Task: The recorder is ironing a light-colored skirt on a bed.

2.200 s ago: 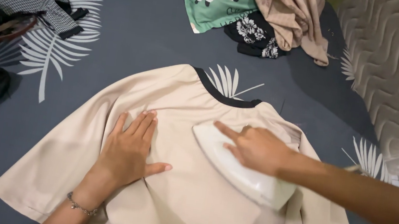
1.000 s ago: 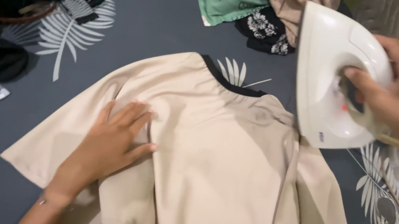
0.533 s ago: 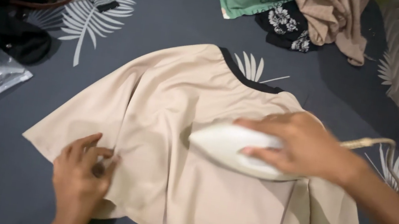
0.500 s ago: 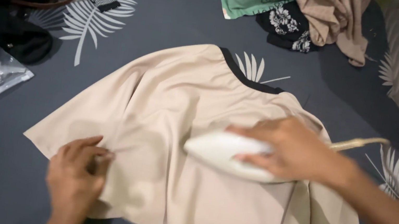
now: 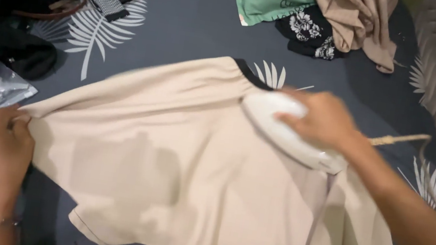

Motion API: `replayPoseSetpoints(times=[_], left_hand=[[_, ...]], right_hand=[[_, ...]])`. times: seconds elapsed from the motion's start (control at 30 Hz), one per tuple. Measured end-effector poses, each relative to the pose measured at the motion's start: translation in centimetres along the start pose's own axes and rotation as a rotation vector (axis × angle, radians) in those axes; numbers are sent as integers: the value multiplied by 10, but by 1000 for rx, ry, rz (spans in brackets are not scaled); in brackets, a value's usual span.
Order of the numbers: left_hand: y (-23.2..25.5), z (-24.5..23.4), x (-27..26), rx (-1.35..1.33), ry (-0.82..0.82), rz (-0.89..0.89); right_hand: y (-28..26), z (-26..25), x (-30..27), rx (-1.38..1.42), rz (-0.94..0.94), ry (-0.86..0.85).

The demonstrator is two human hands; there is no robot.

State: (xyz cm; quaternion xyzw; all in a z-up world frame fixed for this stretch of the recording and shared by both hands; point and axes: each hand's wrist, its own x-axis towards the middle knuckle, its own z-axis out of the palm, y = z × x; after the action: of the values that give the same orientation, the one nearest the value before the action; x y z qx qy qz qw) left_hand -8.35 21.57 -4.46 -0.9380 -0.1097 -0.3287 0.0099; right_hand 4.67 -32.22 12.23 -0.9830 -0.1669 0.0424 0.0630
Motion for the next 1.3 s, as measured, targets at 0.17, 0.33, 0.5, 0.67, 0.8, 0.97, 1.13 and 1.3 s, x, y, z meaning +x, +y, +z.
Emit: replayPoseSetpoints(times=[0.17, 0.33, 0.5, 0.67, 0.8, 0.97, 1.13, 1.3], left_hand=[[57, -30, 40, -23, 50, 177], [137, -35, 41, -470, -121, 339], [219, -58, 24, -700, -455, 691], [231, -36, 16, -640, -543, 765], [231, -37, 30, -664, -584, 695], [241, -37, 39, -627, -620, 723], [253, -36, 48, -633, -688, 735], [266, -26, 68, -763, -562, 761]], right_hand=[[107, -27, -24, 415, 172, 400], [195, -13, -46, 515, 64, 859], [284, 69, -29, 570, 178, 1332], [286, 105, -52, 691, 246, 1339], [255, 93, -83, 896, 238, 1159], [263, 89, -105, 737, 210, 977], [257, 78, -116, 957, 278, 818], [258, 76, -121, 961, 325, 778]])
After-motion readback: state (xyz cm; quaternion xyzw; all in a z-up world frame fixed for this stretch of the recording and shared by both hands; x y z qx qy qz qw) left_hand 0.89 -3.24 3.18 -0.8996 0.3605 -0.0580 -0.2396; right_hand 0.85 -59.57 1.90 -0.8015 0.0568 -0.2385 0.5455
